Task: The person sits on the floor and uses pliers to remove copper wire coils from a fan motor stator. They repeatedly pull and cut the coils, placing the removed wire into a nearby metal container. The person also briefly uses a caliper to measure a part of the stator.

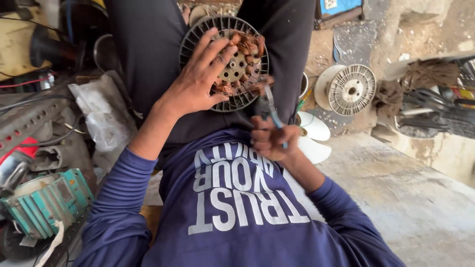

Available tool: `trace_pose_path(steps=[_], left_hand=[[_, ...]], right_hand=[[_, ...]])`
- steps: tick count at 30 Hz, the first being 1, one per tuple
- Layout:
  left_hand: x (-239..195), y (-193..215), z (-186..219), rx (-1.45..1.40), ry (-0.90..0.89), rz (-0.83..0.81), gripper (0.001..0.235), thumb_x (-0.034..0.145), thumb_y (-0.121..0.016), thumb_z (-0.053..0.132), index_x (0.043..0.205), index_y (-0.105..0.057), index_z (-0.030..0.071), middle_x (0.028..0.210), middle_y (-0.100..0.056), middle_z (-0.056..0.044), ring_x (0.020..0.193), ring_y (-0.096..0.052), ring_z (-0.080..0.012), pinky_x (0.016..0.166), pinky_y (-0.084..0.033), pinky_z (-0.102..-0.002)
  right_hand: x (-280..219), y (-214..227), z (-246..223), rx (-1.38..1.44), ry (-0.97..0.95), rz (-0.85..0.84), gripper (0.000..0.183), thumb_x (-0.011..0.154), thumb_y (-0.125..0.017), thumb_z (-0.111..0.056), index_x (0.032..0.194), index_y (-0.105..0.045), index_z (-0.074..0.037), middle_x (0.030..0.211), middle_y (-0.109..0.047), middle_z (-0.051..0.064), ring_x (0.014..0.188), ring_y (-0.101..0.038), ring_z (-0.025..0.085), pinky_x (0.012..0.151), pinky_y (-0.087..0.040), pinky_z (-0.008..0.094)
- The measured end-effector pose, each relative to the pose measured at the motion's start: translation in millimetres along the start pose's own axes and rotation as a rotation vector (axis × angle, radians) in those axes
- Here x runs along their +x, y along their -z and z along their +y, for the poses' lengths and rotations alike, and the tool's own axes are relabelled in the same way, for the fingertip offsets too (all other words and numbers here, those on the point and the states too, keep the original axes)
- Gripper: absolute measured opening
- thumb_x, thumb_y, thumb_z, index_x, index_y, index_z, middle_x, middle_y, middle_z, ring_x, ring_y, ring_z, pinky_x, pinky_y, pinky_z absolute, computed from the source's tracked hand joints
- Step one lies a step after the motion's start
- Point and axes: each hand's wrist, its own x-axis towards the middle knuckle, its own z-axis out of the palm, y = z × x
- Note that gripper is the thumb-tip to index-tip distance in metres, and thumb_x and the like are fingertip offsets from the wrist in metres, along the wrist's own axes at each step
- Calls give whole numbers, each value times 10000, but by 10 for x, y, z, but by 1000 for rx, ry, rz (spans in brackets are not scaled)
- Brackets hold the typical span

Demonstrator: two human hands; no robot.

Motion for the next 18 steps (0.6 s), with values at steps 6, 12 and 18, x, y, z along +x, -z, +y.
trace_pose_path(steps=[6, 12, 18], left_hand=[[-162, -247, 153, -12, 93, 140, 1191, 716, -999, 256, 1644, -273, 79, 1628, -281, -170, 1568, -149, -430, 1316, -269, -557], [-179, -341, 465, 47, 248, 233, 1159, 759, -1000, 289, 1647, -287, 74, 1641, -278, -197, 1581, -164, -462, 1310, -251, -595], [-184, -137, 524, 187, 214, 87, 1289, 704, -1015, 560, 1696, -285, 183, 1719, -126, -258, 1588, -113, -492, 1287, -133, -679]], right_hand=[[-890, 4, -726, -257, 224, 214, 556, 635, -589, -127, 1171, -438, -118, 851, -371, -27, 719, -397, 126, 620, -328, 226], [-1539, 608, -1365, -297, 139, 400, 385, 689, -563, -109, 1055, -456, -156, 807, -374, -46, 708, -391, 114, 571, -310, 247], [-1782, 1367, -1370, -352, 141, 815, 274, 656, -543, -203, 919, -482, -157, 740, -389, -36, 638, -386, 134, 523, -307, 273]])
